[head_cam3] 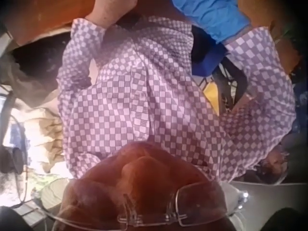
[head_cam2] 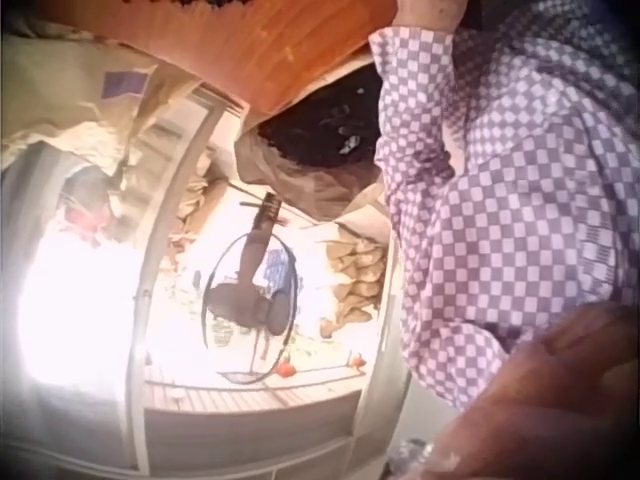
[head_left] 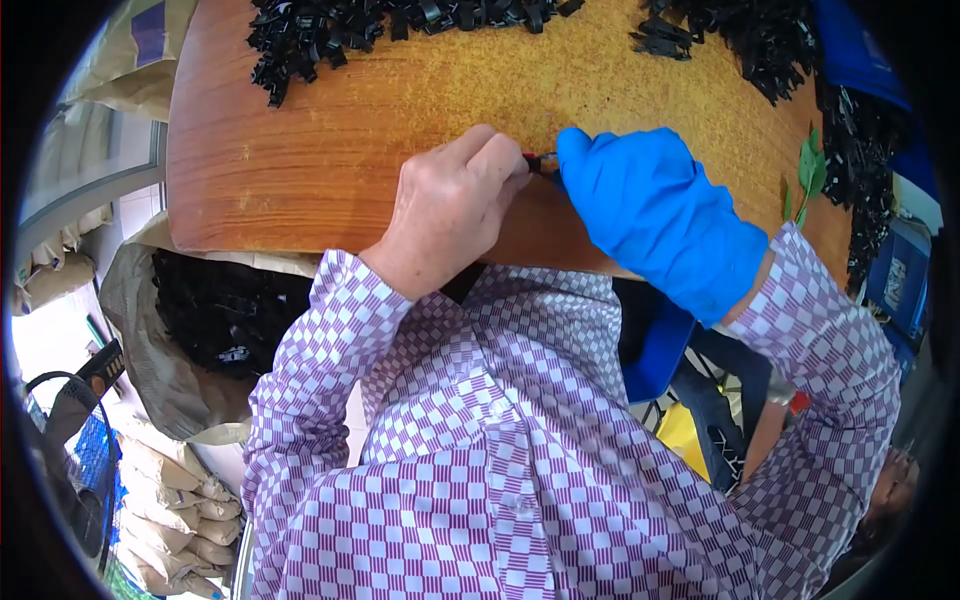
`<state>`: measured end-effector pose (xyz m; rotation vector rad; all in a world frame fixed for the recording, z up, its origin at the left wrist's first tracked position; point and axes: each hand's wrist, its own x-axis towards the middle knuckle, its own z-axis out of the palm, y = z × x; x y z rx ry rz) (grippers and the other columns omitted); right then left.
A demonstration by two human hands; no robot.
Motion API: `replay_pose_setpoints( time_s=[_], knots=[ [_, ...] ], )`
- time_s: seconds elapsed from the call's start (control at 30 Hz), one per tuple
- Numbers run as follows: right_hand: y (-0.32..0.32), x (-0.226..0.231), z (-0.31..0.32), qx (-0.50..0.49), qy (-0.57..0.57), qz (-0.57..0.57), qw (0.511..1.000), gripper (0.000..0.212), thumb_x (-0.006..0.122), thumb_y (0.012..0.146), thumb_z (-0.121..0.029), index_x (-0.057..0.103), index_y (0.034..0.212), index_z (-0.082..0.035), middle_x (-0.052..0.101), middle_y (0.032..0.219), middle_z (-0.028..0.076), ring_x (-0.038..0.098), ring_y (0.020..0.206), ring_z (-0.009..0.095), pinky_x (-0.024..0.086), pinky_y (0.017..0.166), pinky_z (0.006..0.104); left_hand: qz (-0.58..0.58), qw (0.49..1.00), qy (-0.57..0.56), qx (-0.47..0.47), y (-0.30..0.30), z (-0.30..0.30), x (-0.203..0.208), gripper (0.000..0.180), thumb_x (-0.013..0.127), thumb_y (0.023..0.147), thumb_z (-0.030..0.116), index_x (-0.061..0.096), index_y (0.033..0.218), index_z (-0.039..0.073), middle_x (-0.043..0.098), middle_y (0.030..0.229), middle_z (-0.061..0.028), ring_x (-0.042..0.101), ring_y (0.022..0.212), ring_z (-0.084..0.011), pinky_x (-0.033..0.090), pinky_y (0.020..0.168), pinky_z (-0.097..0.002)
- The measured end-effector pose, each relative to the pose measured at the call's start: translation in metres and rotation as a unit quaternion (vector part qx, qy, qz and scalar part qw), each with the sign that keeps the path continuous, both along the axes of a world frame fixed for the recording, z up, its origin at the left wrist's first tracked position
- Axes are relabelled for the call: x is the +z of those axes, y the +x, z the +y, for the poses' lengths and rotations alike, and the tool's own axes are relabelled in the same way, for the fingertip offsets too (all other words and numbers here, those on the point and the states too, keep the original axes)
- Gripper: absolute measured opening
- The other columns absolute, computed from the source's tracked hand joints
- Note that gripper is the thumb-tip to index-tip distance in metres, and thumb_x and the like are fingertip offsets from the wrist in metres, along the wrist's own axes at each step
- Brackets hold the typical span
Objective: Manually assemble small black plastic components at a production workbench.
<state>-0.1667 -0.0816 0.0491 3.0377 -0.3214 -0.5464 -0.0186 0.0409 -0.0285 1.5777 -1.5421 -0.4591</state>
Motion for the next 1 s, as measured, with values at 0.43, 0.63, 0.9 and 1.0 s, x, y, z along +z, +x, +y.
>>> replay_pose_setpoints(
  time_s=[0.43,0.63,0.9,1.0],
  knots=[
    [-0.014,-0.016,0.0,-0.066,0.091,-0.104,0.988,0.017,0.054,0.093,-0.02,0.055,0.094,-0.003,0.063,0.076,0.019,0.064,0.069,0.037,0.049,0.056,0.0495,-0.023,0.998,-0.005,0.056,0.003,0.013,0.01,0.013,0.07,0.085,0.007,0.06,0.093,0.003,0.064,0.082,-0.0118,0.066,0.072,-0.0266,0.053,0.062,-0.035],
    [-0.039,-0.016,0.028,-0.147,0.234,-0.244,0.929,0.023,0.059,0.094,-0.027,0.052,0.094,-0.004,0.063,0.075,0.018,0.064,0.066,0.036,0.048,0.053,0.0459,0.204,0.973,0.04,0.105,-0.013,0.041,0.001,0.02,0.067,0.091,0.009,0.062,0.109,0.002,0.066,0.088,-0.008,0.067,0.074,-0.016,0.053,0.064,-0.0294],
    [-0.064,-0.019,0.052,-0.231,0.179,-0.257,0.921,0.056,0.067,0.09,-0.019,0.044,0.141,-0.011,0.065,0.081,0.017,0.064,0.065,0.032,0.047,0.053,0.0427,0.271,0.961,0.05,0.023,-0.051,0.034,0.023,0.031,0.053,0.102,0.023,0.059,0.122,-0.001,0.067,0.103,-0.0083,0.066,0.085,-0.0147,0.054,0.073,-0.0275],
    [-0.068,-0.028,0.056,-0.207,0.18,-0.312,0.91,0.07,0.068,0.089,-0.018,0.033,0.149,-0.012,0.066,0.083,0.015,0.064,0.064,0.031,0.048,0.053,0.0421,0.642,0.745,0.18,-0.006,-0.055,0.024,0.024,0.039,0.052,0.103,0.034,0.059,0.123,0.001,0.066,0.106,-0.0073,0.064,0.094,-0.0142,0.051,0.084,-0.0294]
  ],
)
